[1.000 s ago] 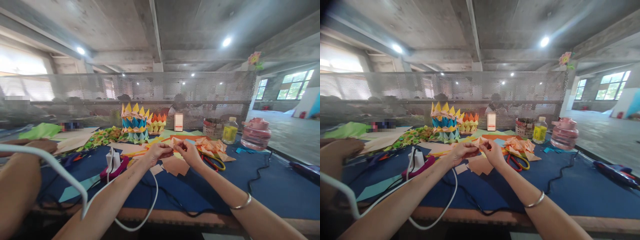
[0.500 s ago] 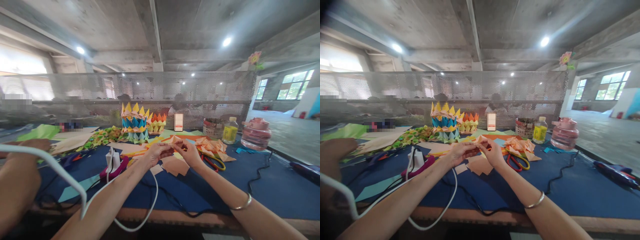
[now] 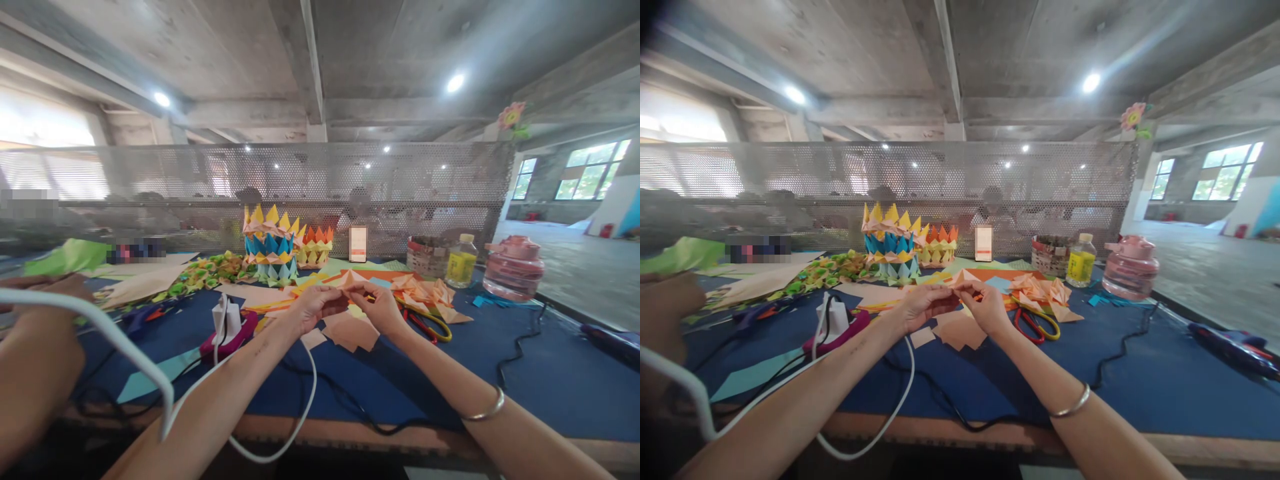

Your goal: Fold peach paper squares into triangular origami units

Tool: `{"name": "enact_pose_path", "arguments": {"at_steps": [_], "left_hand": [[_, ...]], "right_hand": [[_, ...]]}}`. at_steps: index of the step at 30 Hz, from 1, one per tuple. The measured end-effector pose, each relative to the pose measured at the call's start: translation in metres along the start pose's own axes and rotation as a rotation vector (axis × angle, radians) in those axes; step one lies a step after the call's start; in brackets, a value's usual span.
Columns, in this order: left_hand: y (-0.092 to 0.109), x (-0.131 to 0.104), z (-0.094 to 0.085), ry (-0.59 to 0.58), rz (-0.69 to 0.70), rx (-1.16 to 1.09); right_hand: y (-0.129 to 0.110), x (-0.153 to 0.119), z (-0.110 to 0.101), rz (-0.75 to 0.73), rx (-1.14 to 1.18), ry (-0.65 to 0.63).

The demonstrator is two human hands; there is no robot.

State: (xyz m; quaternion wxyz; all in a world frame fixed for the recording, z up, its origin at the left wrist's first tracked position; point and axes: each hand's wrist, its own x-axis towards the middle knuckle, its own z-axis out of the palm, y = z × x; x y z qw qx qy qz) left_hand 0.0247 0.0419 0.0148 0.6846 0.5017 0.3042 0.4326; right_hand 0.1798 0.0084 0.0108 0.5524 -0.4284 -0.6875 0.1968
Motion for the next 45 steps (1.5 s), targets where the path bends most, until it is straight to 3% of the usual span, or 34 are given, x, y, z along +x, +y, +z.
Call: {"name": "enact_pose_path", "arguments": {"at_steps": [15,21,30,33,37,41,45], "left_hand": [[0.003,-0.004,0.004,0.031,-0.007,-0.017],[0.003,-0.003,0.001,-0.006,-0.031,-0.004],[0.005,-0.001,0.001,0.123,0.057,0.037],[0.006,-0.002,0.001,0.157,0.134,0.113],[0.003,0.000,0.002,0.167,0.228,0.186],[-0.001,0.003,0.003,0.130,0.285,0.228],[0.001,-0.001,0.007,0.072,0.302,0.265]], "right_hand": [[0.007,0.001,-0.004,-0.092,-0.165,-0.044],[0.006,0.001,-0.003,-0.109,-0.263,-0.025],[-0.007,-0.005,-0.004,-0.175,-0.223,-0.043],[-0.009,-0.004,-0.006,-0.061,-0.122,0.035],[-0.009,-0.001,-0.004,0.231,0.070,0.177],[-0.010,-0.001,0.000,0.444,0.199,0.064],[-0.006,-0.002,0.003,0.428,0.184,0.025]]}}
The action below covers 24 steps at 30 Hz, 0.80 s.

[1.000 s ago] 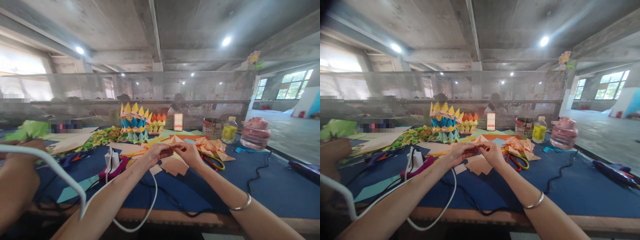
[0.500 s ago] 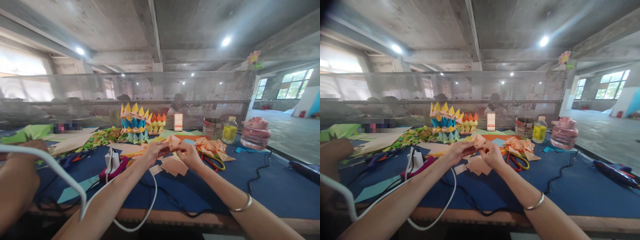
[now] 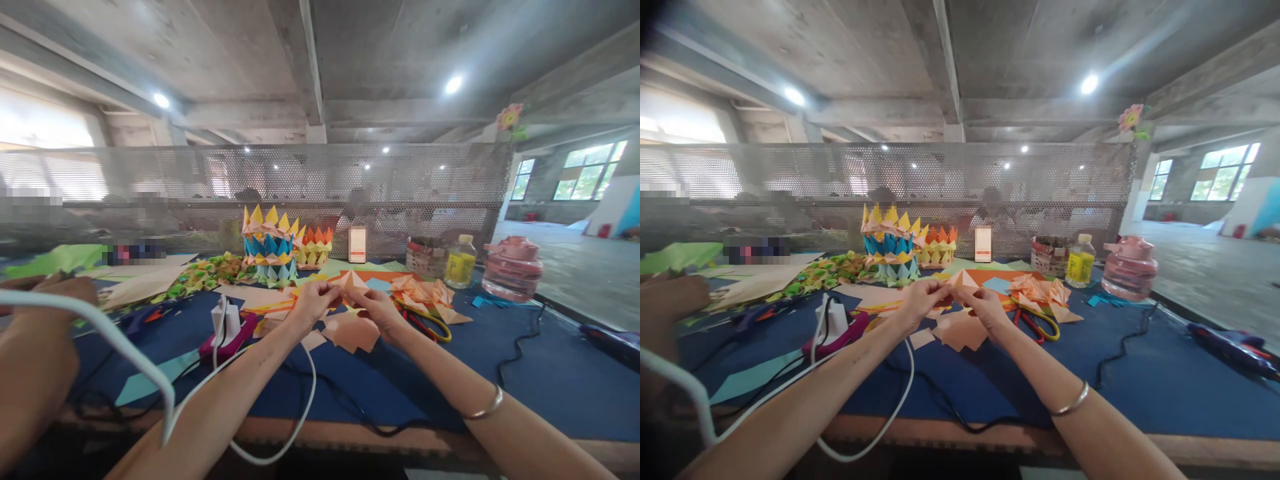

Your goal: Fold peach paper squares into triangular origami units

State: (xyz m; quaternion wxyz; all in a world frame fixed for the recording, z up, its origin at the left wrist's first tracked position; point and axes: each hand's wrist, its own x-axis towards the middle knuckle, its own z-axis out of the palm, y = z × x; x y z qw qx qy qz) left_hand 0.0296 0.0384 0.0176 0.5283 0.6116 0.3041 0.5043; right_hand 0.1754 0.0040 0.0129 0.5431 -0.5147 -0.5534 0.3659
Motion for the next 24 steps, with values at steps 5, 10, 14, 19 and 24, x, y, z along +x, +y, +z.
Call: {"name": "enact_pose_path", "arguments": {"at_steps": [5,10,14,19,24], "left_hand": [[0.0075,-0.0051,0.0022,-0.021,-0.013,0.014],[0.0089,-0.0071,0.0020,-0.020,-0.082,-0.023],[0.0093,-0.0075,0.0011,-0.034,-0.143,-0.051],[0.0050,-0.0033,-0.0001,-0.025,-0.116,0.040],[0.0012,-0.0016,-0.0001,-0.060,-0.130,0.119]], "right_hand": [[0.0033,0.0027,-0.0010,-0.067,-0.055,0.013],[0.0002,0.0029,-0.0023,-0.144,-0.051,-0.034],[-0.0011,0.0020,-0.0029,-0.168,-0.054,-0.079],[-0.0047,0.0010,-0.0043,-0.127,-0.024,-0.062],[-0.0014,0.0064,-0.0075,-0.154,0.035,-0.003]]}}
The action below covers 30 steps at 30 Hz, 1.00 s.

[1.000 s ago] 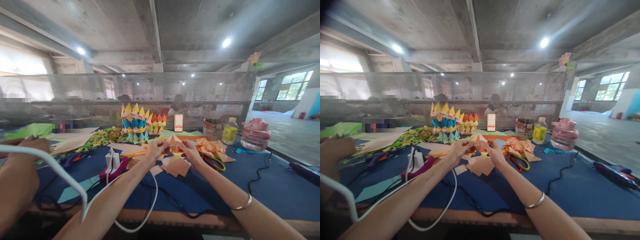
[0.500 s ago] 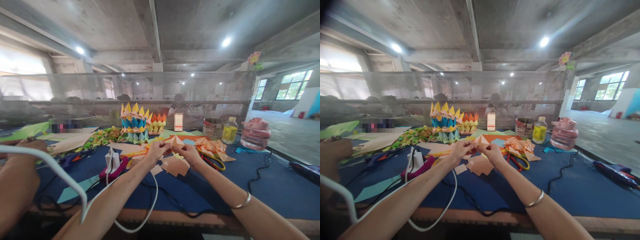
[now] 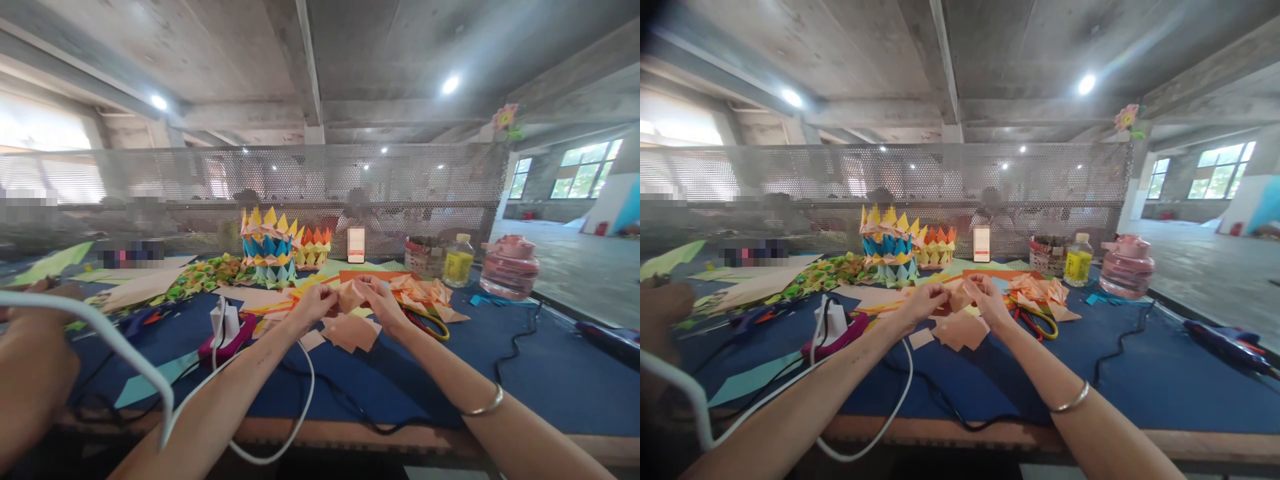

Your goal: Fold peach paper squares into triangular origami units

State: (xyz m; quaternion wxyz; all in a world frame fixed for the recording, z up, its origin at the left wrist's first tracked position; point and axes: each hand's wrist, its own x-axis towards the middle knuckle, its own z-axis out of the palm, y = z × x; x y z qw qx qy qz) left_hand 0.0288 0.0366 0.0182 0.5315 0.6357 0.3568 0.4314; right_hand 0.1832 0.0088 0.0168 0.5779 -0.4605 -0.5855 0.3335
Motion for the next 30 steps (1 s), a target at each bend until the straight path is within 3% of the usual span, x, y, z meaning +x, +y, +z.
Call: {"name": "enact_pose_path", "arguments": {"at_steps": [4,10,18,25,30], "left_hand": [[0.003,-0.003,0.001,-0.013,-0.027,-0.062],[0.002,-0.003,-0.001,-0.141,-0.180,-0.197],[0.002,-0.002,-0.004,-0.007,-0.172,-0.221],[0.005,-0.004,-0.004,-0.014,-0.154,-0.193],[0.004,-0.002,-0.005,-0.074,-0.163,-0.271]], "right_hand": [[0.012,0.006,-0.003,-0.089,-0.131,-0.035],[0.016,0.006,-0.002,-0.130,-0.161,0.061],[0.008,0.001,0.000,-0.273,-0.261,-0.061],[0.004,-0.002,-0.002,-0.323,-0.388,-0.183],[0.007,0.001,-0.003,-0.277,-0.346,-0.099]]}}
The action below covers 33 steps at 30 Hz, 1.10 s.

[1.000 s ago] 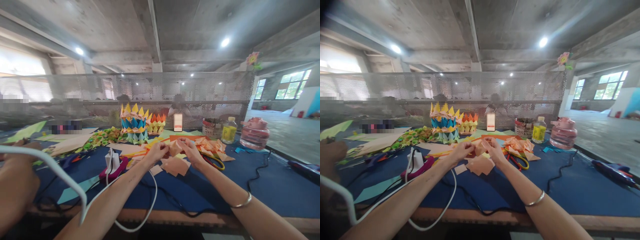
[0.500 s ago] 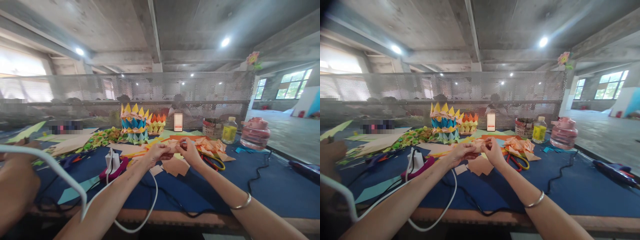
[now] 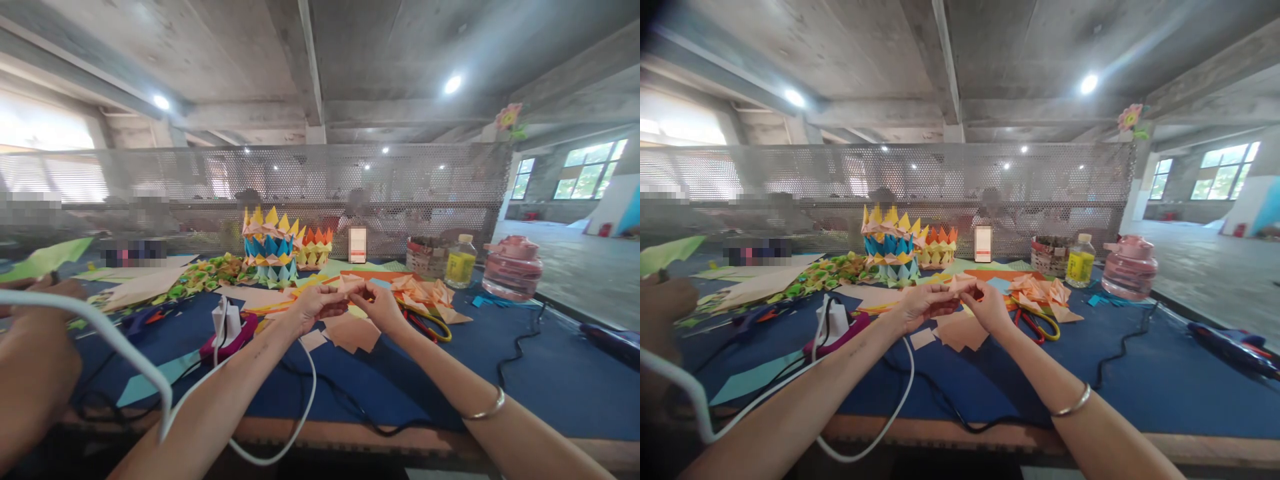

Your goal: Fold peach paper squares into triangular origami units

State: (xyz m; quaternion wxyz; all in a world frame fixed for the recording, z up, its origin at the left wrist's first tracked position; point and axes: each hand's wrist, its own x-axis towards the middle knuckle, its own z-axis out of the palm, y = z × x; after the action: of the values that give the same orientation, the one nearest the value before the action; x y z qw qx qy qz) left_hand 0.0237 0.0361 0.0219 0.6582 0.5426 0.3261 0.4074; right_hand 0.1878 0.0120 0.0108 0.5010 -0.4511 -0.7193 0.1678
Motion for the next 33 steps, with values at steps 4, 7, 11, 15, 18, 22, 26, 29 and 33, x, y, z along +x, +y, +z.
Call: {"name": "enact_pose_path", "arguments": {"at_steps": [4,7,11,15,18,22,26,29,33], "left_hand": [[-0.0034,0.0037,-0.0031,0.011,0.017,-0.018],[-0.0048,0.0050,-0.0045,0.003,0.018,-0.010],[-0.0037,0.0038,-0.0036,-0.037,0.000,-0.007],[-0.0034,0.0024,-0.0026,-0.048,-0.022,-0.056],[-0.0044,0.0028,-0.0031,-0.073,-0.026,-0.080],[-0.0049,0.0041,-0.0040,-0.037,-0.028,-0.108],[-0.0046,0.0046,-0.0046,-0.025,-0.024,-0.122],[-0.0048,0.0051,-0.0050,-0.010,-0.024,-0.117],[-0.0054,0.0061,-0.0051,-0.001,-0.025,-0.124]], "right_hand": [[-0.0028,0.0001,0.0007,-0.004,0.014,0.003],[-0.0043,-0.0008,0.0014,-0.013,0.021,0.009],[-0.0021,-0.0009,0.0023,-0.006,0.041,0.018],[-0.0016,0.0004,0.0034,0.043,0.116,0.042],[-0.0043,0.0006,0.0038,0.065,0.158,0.068],[-0.0079,0.0002,0.0038,0.070,0.192,0.054],[-0.0078,0.0007,0.0040,0.081,0.239,0.036],[-0.0066,0.0010,0.0037,0.077,0.226,0.031],[-0.0078,0.0006,0.0028,0.067,0.174,0.013]]}}
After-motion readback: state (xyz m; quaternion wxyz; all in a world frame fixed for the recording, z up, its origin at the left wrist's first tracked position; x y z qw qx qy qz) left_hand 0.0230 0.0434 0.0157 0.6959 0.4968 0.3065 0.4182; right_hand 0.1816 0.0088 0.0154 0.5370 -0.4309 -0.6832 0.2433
